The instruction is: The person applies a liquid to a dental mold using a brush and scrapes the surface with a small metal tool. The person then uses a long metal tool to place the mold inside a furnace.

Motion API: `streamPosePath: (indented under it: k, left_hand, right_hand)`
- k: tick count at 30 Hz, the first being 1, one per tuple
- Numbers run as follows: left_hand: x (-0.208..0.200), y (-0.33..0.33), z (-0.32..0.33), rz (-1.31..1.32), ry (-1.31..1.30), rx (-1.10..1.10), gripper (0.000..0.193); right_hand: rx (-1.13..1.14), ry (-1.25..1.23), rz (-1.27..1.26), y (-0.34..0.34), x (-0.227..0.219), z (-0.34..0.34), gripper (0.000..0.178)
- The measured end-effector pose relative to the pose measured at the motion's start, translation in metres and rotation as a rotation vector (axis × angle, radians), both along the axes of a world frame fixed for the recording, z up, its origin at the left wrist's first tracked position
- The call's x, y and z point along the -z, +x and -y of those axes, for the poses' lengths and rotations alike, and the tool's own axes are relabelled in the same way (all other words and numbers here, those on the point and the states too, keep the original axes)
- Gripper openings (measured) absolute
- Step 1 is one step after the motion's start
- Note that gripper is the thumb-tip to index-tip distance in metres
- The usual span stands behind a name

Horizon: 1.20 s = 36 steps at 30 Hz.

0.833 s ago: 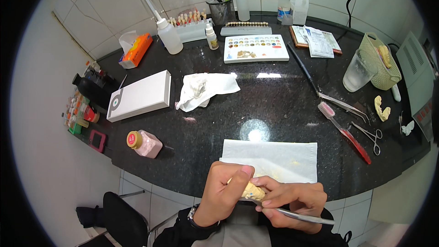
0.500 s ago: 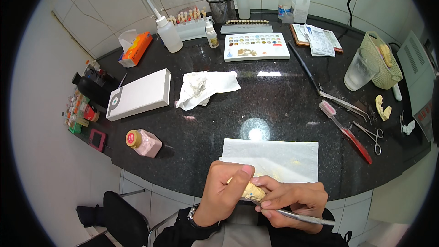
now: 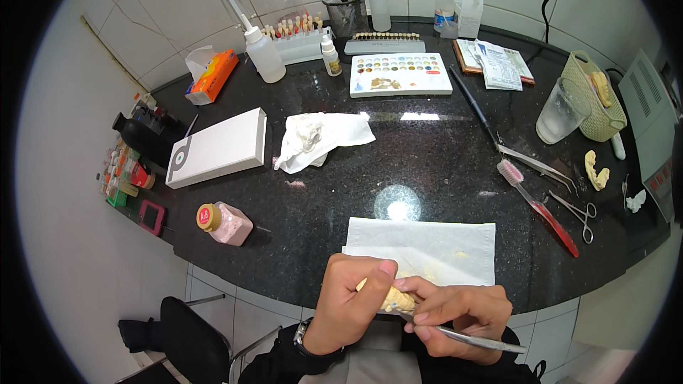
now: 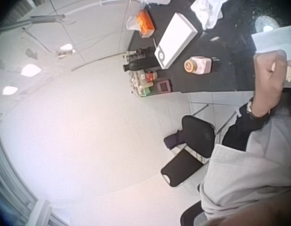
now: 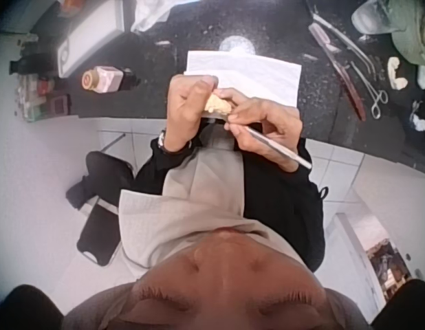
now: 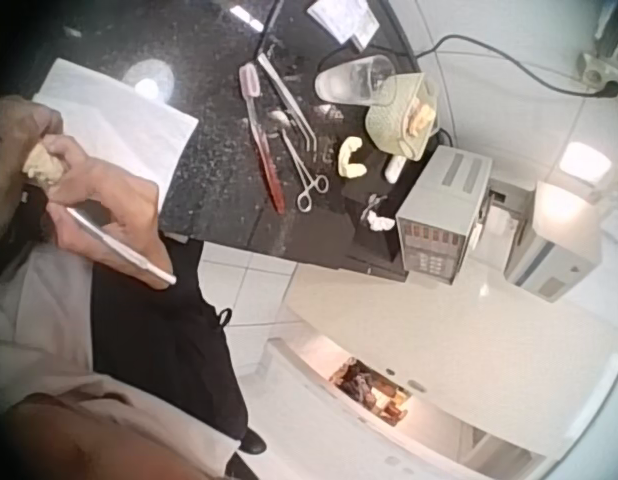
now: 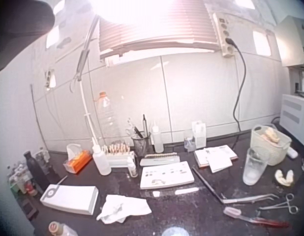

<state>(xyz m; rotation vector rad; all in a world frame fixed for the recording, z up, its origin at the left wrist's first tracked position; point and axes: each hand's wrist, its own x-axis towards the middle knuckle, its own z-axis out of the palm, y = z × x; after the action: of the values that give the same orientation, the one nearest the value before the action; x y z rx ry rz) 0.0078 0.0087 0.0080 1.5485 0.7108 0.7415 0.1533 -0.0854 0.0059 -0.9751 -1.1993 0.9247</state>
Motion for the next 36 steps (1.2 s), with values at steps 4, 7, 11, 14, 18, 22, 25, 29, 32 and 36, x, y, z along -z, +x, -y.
streamPosePath:
  k: [4,7,11,14,18,22,25,29,32,36]
  left_hand:
    - [0.005,-0.002,-0.002,0.028,0.032,0.03,0.038]
    - [-0.004,0.003,0.0,0.012,0.049,-0.011,0.04]
    - [-0.004,0.005,0.0,0.009,0.05,0.004,0.042]
    - [-0.002,0.003,-0.001,0.01,0.066,0.016,0.041]
    - [0.0,-0.002,-0.004,0.006,0.083,0.063,0.038]
    - [0.001,-0.001,-0.005,0.028,0.077,0.066,0.037]
    - [0.001,-0.002,-0.004,0.03,0.058,0.07,0.036]
    - [0.0,-0.001,-0.005,0.021,0.063,0.066,0.034]
    - [0.001,-0.001,-0.004,0.011,0.057,0.059,0.034]
    - [-0.003,-0.002,-0.002,0.001,0.061,0.05,0.034]
  right_hand:
    - [-0.024,-0.003,0.003,0.001,-0.002,-0.001,0.011]
    - [-0.019,-0.052,-0.009,0.002,-0.01,0.001,0.011]
    - [0.017,-0.063,0.039,0.004,-0.012,0.003,0.011]
    - [-0.004,-0.06,0.066,0.005,-0.014,0.0,0.01]
    - [-0.085,0.026,0.112,0.01,-0.011,-0.002,0.016]
    - [-0.065,-0.029,0.079,0.01,-0.014,-0.002,0.015]
    - [-0.022,-0.058,0.019,0.006,-0.012,0.0,0.013]
    - [-0.019,-0.058,0.061,0.007,-0.011,0.0,0.013]
    - [-0.056,-0.036,0.112,0.009,-0.015,-0.002,0.013]
    - [-0.104,-0.031,0.126,0.01,-0.02,-0.005,0.014]
